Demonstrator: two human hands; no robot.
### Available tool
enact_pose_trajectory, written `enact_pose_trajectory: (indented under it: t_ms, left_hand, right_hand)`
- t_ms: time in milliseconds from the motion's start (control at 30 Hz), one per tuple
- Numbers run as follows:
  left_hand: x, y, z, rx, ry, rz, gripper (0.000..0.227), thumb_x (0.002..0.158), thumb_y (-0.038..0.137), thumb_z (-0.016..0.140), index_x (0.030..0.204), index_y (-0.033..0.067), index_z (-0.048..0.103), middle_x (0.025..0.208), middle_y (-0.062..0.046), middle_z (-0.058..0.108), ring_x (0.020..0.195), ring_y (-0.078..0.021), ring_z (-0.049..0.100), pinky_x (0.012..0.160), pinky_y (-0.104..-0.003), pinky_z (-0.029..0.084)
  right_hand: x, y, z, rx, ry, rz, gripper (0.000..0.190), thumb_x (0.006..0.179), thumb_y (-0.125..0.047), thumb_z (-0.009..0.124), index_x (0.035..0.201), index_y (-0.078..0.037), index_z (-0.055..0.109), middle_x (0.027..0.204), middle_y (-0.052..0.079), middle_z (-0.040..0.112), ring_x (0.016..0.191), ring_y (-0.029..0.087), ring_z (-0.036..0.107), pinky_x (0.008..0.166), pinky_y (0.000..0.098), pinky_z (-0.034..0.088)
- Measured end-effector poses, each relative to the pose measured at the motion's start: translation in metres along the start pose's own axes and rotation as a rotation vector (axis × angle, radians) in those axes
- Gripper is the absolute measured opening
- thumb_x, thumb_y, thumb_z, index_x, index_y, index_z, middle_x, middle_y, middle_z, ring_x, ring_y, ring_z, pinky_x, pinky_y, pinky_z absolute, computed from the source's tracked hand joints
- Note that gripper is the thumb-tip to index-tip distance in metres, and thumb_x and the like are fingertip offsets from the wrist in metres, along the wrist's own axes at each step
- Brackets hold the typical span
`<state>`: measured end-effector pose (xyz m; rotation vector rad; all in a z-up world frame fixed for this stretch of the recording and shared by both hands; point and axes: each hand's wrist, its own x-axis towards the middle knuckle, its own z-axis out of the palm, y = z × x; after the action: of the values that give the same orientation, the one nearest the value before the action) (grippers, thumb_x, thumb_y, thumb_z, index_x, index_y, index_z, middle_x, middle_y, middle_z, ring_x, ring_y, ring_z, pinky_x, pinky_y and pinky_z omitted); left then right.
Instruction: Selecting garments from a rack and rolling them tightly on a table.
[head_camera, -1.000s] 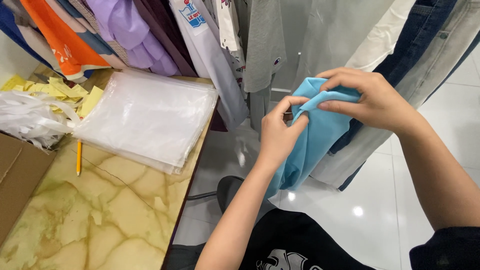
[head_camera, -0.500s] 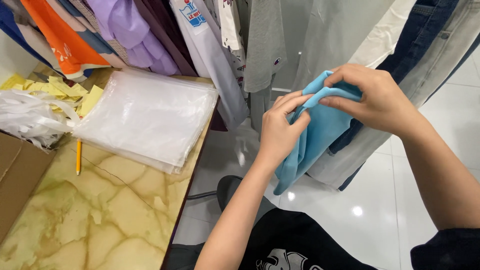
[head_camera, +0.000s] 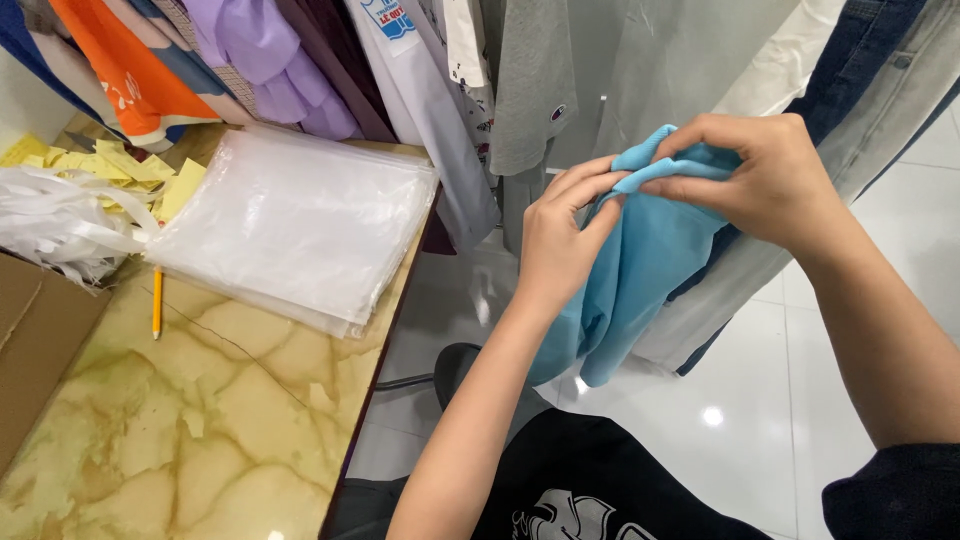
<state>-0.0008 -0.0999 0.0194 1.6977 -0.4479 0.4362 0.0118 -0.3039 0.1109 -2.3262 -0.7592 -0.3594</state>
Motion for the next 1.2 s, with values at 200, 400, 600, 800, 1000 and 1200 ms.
enact_pose_trajectory:
  t_ms: [200,400,600,800,1000,1200]
  left_hand:
    - [-0.022,-0.029,-0.007,0.225,-0.019,0.162,0.027,0.103,0.004,0.062,0.127,0.0083,0.071,0.136,-0.003,0.062,0.122,-0.0251,0.063,0.111,-0.043,0.048]
    - [-0.066,-0.074,-0.021,0.265,-0.139,-0.107,0.034,0.107,0.027,0.060,0.130,0.0042,0.069,0.146,-0.009,0.055,0.137,-0.0329,0.054,0.117,-0.051,0.045]
    - [-0.071,-0.091,-0.035,0.384,-0.320,-0.323,0.059,0.101,0.051,0.056,0.149,0.0173,0.059,0.158,-0.003,0.051,0.147,-0.0308,0.043,0.114,-0.060,0.033]
    - [-0.067,-0.084,-0.046,0.150,-0.425,-0.545,0.100,0.075,0.055,0.080,0.161,0.0203,0.044,0.163,0.002,0.038,0.149,-0.0266,0.033,0.123,-0.051,0.033]
    - [-0.091,-0.123,-0.034,0.192,-0.293,-0.348,0.056,0.089,0.033,0.082,0.141,0.0142,0.071,0.141,0.002,0.061,0.135,-0.0218,0.055,0.114,-0.043,0.046]
    - [-0.112,-0.134,0.003,0.135,-0.228,-0.169,0.034,0.086,0.035,0.085,0.109,0.0098,0.085,0.131,-0.003,0.064,0.123,-0.0238,0.065,0.105,-0.044,0.057]
  right_hand:
    - [0.000,-0.001,-0.007,0.038,0.054,0.032,0.021,0.092,-0.010,0.093,0.106,-0.007,0.078,0.100,0.005,0.077,0.089,0.011,0.067,0.075,0.0218,0.048]
    - [0.000,0.010,-0.023,0.052,0.075,0.018,0.024,0.096,-0.007,0.093,0.109,0.000,0.074,0.108,0.012,0.071,0.100,0.019,0.065,0.084,0.0287,0.051]
    - [0.001,0.012,-0.034,0.092,0.052,0.032,0.025,0.094,-0.004,0.091,0.110,0.001,0.073,0.112,0.014,0.071,0.107,0.023,0.067,0.092,0.0303,0.057]
    - [0.001,0.032,-0.044,0.052,0.030,0.023,0.026,0.095,-0.004,0.092,0.113,0.001,0.073,0.113,0.012,0.071,0.105,0.019,0.064,0.093,0.0282,0.050]
    - [-0.001,0.051,-0.047,0.011,0.058,0.005,0.022,0.105,-0.001,0.089,0.119,0.003,0.072,0.122,0.016,0.071,0.116,0.025,0.065,0.101,0.0341,0.053]
    - [0.003,0.059,-0.042,0.006,0.115,-0.026,0.022,0.118,0.001,0.089,0.127,0.005,0.069,0.128,0.018,0.068,0.121,0.027,0.065,0.100,0.0368,0.055]
